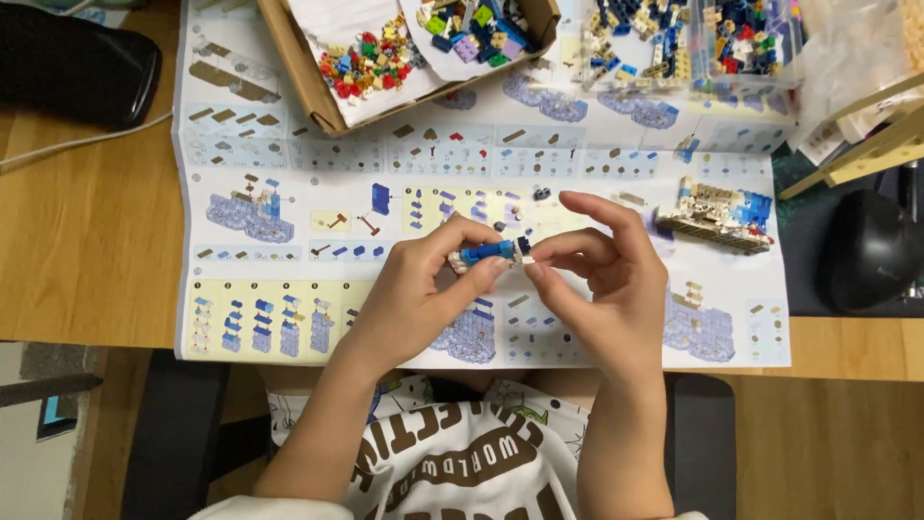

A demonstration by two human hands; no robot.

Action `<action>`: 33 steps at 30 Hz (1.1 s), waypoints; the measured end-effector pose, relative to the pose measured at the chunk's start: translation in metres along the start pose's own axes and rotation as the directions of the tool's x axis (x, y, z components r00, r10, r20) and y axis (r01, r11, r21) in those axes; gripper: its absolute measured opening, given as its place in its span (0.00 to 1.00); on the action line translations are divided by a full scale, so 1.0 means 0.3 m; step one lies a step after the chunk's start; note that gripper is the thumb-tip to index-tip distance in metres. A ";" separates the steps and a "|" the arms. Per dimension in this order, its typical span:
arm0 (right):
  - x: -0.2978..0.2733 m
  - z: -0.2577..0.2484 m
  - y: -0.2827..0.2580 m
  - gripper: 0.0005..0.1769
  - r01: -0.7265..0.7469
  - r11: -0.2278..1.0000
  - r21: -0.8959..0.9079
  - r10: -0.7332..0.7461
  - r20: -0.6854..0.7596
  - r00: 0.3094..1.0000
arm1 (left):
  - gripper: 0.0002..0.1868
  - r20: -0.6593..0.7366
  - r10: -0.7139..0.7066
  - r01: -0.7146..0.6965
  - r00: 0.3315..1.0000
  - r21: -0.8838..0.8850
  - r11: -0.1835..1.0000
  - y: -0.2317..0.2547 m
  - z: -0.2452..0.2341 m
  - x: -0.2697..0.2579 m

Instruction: Assembling a complex building block model by following a printed instruction manual on a desk.

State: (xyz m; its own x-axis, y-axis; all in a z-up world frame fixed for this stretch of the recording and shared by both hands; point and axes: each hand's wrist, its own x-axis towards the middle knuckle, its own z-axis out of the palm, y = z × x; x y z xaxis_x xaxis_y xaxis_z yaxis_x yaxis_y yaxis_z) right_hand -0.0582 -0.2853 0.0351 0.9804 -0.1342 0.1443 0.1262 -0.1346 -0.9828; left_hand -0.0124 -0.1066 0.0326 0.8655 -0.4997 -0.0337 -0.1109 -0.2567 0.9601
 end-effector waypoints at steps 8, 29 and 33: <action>-0.083 0.035 0.038 0.25 0.028 0.998 -0.059 -0.032 -0.075 0.997 | 0.11 -0.062 0.009 -0.012 0.998 -0.045 0.999 -0.030 0.032 -0.078; -0.122 0.052 0.049 0.23 0.019 0.998 -0.056 -0.022 -0.058 0.998 | 0.09 -0.043 0.117 -0.118 0.992 -0.031 0.993 -0.066 0.023 -0.116; -0.113 0.047 0.053 0.21 0.044 0.997 -0.060 -0.048 -0.062 0.997 | 0.09 -0.023 0.108 -0.109 0.994 -0.028 0.994 -0.050 0.018 -0.107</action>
State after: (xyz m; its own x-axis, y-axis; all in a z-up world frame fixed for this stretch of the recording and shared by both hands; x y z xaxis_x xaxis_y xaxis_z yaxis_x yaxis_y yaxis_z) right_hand -0.0873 -0.2692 0.0130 0.9620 -0.1880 0.1981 0.1603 -0.1988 -0.9668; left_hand -0.0413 -0.0913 0.0179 0.8593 -0.5057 0.0768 -0.1909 -0.1777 0.9654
